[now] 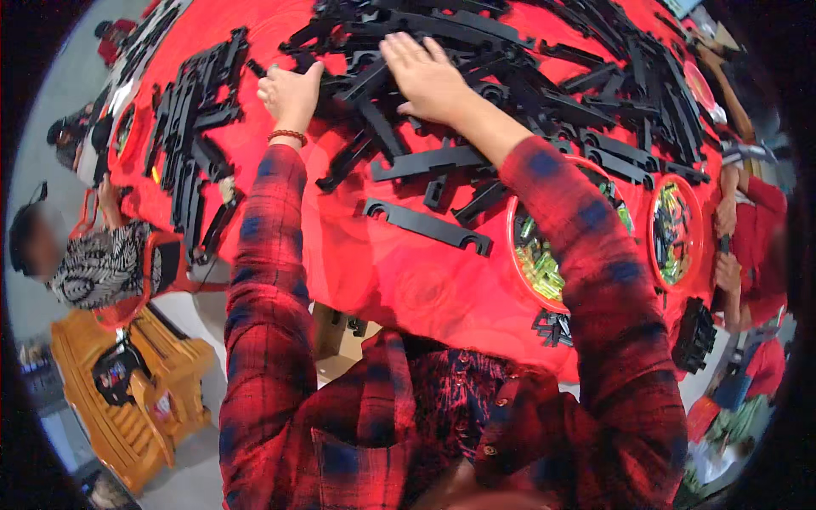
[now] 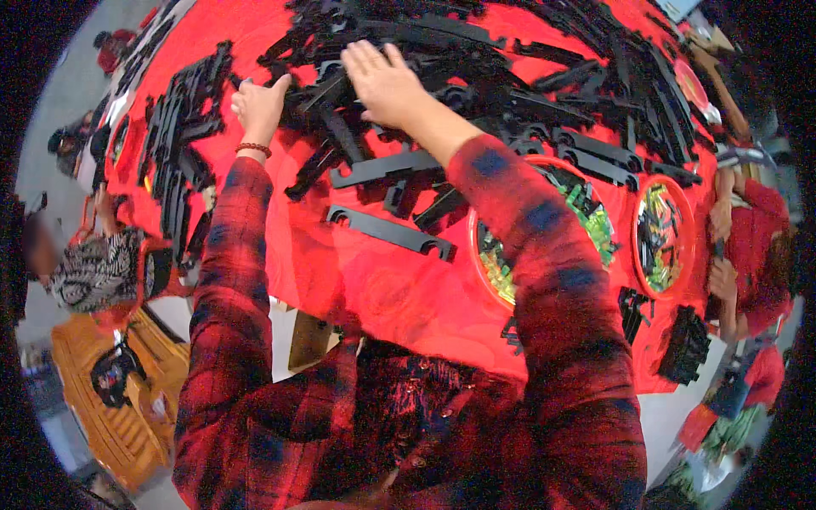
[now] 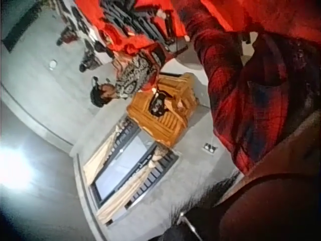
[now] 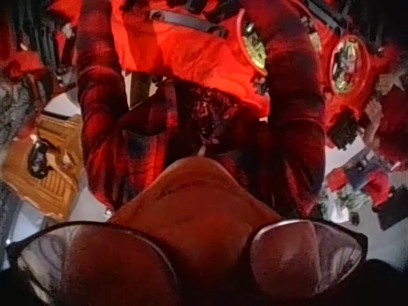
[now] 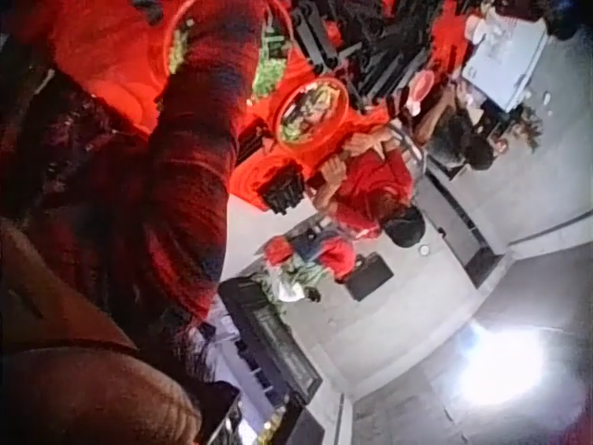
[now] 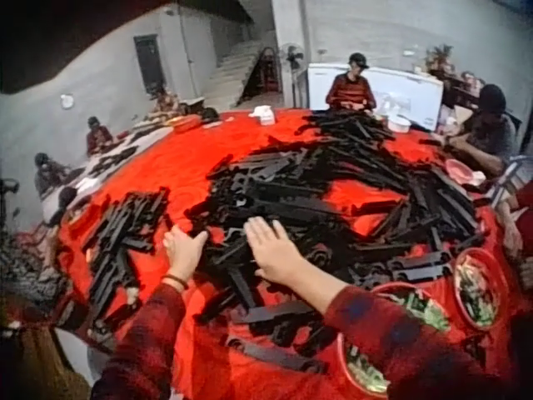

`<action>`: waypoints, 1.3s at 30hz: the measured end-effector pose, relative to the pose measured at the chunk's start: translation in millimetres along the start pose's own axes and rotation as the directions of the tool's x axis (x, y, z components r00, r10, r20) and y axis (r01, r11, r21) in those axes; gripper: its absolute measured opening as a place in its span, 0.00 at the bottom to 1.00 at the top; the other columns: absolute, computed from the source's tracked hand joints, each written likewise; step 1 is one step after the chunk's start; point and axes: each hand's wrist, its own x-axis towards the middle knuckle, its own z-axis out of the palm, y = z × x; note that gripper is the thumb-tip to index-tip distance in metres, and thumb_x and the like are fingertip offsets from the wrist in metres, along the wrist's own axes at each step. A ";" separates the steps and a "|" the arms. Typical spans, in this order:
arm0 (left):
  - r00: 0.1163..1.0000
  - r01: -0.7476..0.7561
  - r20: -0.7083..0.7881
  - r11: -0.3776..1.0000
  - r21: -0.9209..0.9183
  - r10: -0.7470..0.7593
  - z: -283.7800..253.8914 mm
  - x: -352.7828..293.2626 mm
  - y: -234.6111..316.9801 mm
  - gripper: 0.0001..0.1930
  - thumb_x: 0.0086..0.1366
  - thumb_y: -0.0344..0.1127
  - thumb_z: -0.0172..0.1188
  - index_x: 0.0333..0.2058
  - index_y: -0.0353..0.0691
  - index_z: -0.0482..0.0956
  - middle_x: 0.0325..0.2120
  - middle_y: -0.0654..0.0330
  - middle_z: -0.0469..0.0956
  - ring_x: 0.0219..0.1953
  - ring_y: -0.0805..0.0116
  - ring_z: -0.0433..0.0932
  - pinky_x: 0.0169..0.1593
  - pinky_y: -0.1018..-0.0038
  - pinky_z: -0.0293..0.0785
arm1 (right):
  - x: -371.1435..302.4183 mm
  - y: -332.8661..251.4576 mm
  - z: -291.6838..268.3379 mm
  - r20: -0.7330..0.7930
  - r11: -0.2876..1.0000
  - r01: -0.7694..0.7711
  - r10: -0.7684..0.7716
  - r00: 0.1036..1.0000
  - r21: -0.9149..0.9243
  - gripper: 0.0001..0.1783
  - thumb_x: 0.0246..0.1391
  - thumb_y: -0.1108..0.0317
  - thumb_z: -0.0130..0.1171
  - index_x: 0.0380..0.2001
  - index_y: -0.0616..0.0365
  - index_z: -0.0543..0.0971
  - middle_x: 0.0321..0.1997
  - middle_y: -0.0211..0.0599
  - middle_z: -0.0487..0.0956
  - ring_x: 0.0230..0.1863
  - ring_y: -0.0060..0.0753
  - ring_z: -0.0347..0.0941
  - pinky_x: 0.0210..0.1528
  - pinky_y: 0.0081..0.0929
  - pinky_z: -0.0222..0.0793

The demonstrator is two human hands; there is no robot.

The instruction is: The person assembles toy components by inserting small plastic pieces into black plastic frames by hand. The person sorts through a pile of black plastic frames on the table and assembles more frames.

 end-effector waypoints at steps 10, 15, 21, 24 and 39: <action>0.900 0.143 0.400 0.985 0.100 -0.171 53.9 34.6 7.5 0.54 0.43 0.55 0.72 0.66 0.38 0.58 0.63 0.47 0.65 0.66 0.47 0.64 0.66 0.54 0.59 | 29.0 2.0 -6.4 0.202 0.995 -0.091 0.080 0.976 0.046 0.24 0.42 0.63 0.66 0.47 0.50 0.80 0.47 0.37 0.78 0.57 0.39 0.71 0.54 0.51 0.61; 0.861 0.133 0.503 0.924 -0.360 0.072 74.5 32.5 -18.0 0.36 0.44 0.46 0.70 0.54 0.39 0.75 0.51 0.49 0.79 0.56 0.51 0.75 0.64 0.57 0.58 | 20.5 -6.0 -17.0 0.284 0.989 -0.056 0.016 0.959 0.136 0.23 0.45 0.71 0.62 0.49 0.48 0.79 0.43 0.34 0.80 0.56 0.39 0.70 0.54 0.52 0.60; 0.811 0.171 0.570 0.876 -0.450 0.134 53.3 -2.7 -17.2 0.37 0.43 0.45 0.70 0.53 0.34 0.74 0.51 0.45 0.77 0.57 0.50 0.72 0.66 0.58 0.54 | -16.8 -20.4 -13.4 0.123 0.976 0.207 -0.213 0.969 0.064 0.19 0.45 0.71 0.63 0.44 0.48 0.79 0.44 0.26 0.78 0.54 0.37 0.70 0.56 0.53 0.59; 0.833 0.149 0.538 0.882 -0.447 0.132 37.3 -28.2 -9.1 0.39 0.41 0.42 0.68 0.54 0.31 0.72 0.52 0.44 0.75 0.60 0.49 0.68 0.68 0.57 0.49 | -31.4 -27.3 -19.1 0.118 0.956 0.281 -0.289 0.950 0.080 0.16 0.46 0.72 0.62 0.42 0.47 0.79 0.42 0.25 0.77 0.54 0.34 0.70 0.60 0.54 0.59; 0.801 -0.116 0.433 0.816 -0.566 0.414 -8.9 -79.0 -14.5 0.30 0.53 0.35 0.68 0.57 0.36 0.74 0.43 0.57 0.81 0.45 0.68 0.79 0.47 0.70 0.75 | -101.9 -57.0 -84.7 0.013 0.947 0.309 -0.309 0.951 -0.091 0.24 0.50 0.73 0.57 0.54 0.59 0.74 0.59 0.39 0.75 0.63 0.38 0.69 0.59 0.41 0.64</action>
